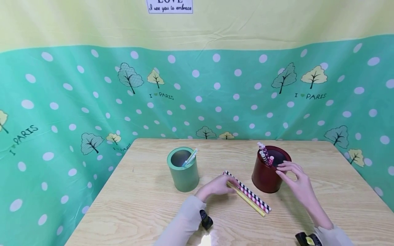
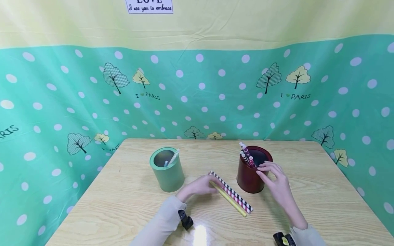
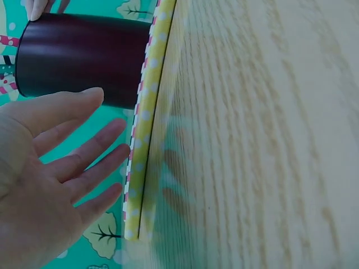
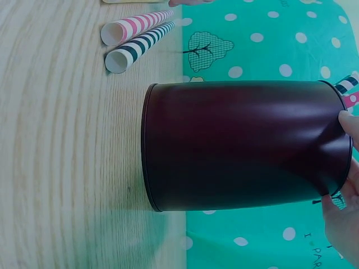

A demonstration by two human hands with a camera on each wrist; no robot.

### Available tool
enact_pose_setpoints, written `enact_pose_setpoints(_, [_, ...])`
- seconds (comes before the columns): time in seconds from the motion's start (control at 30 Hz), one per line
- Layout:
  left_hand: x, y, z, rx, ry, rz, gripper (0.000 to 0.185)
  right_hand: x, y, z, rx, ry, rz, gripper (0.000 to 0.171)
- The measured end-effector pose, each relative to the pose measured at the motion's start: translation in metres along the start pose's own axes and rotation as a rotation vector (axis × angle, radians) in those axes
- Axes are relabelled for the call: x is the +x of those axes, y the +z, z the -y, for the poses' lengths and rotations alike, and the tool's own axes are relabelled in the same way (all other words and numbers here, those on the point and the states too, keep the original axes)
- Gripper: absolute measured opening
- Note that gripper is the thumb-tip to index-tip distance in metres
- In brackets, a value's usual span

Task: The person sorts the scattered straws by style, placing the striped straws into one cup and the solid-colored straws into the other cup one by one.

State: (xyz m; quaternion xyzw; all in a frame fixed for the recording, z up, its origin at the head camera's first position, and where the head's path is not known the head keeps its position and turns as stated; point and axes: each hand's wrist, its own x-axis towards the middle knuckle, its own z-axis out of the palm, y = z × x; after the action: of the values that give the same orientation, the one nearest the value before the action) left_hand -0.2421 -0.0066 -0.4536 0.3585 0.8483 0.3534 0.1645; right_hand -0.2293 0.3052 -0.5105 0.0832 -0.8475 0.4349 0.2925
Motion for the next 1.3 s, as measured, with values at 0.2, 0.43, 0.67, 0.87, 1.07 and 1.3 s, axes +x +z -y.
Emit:
enact_pose_setpoints(0.2, [0.0007, 0.0015, 0.0013, 0.018, 0.003, 0.008, 0.023, 0.0002, 0.0006, -0.0018, -0.002, -0.001, -0.004, 0.017])
enact_pose_setpoints(0.43, [0.0022, 0.0035, 0.0032, 0.027, -0.008, 0.017, 0.023, 0.0011, 0.0007, -0.0006, -0.005, 0.001, -0.002, 0.017])
enact_pose_setpoints(0.67, [0.0028, 0.0041, 0.0051, 0.090, 0.017, 0.037, 0.023, 0.0006, 0.0007, 0.0005, -0.007, 0.006, -0.005, 0.016])
enact_pose_setpoints(0.87, [0.0026, 0.0065, 0.0064, 0.093, 0.039, 0.050, 0.022, 0.0004, 0.0005, 0.0021, -0.014, 0.010, -0.006, 0.016])
enact_pose_setpoints(1.07, [0.0025, 0.0092, 0.0071, 0.109, 0.025, 0.065, 0.025, 0.0013, 0.0002, 0.0043, -0.004, -0.003, -0.007, 0.016])
enact_pose_setpoints(1.3, [0.0012, 0.0091, 0.0054, 0.190, -0.001, 0.067, 0.025, 0.0009, 0.0006, 0.0021, 0.004, -0.008, -0.011, 0.017])
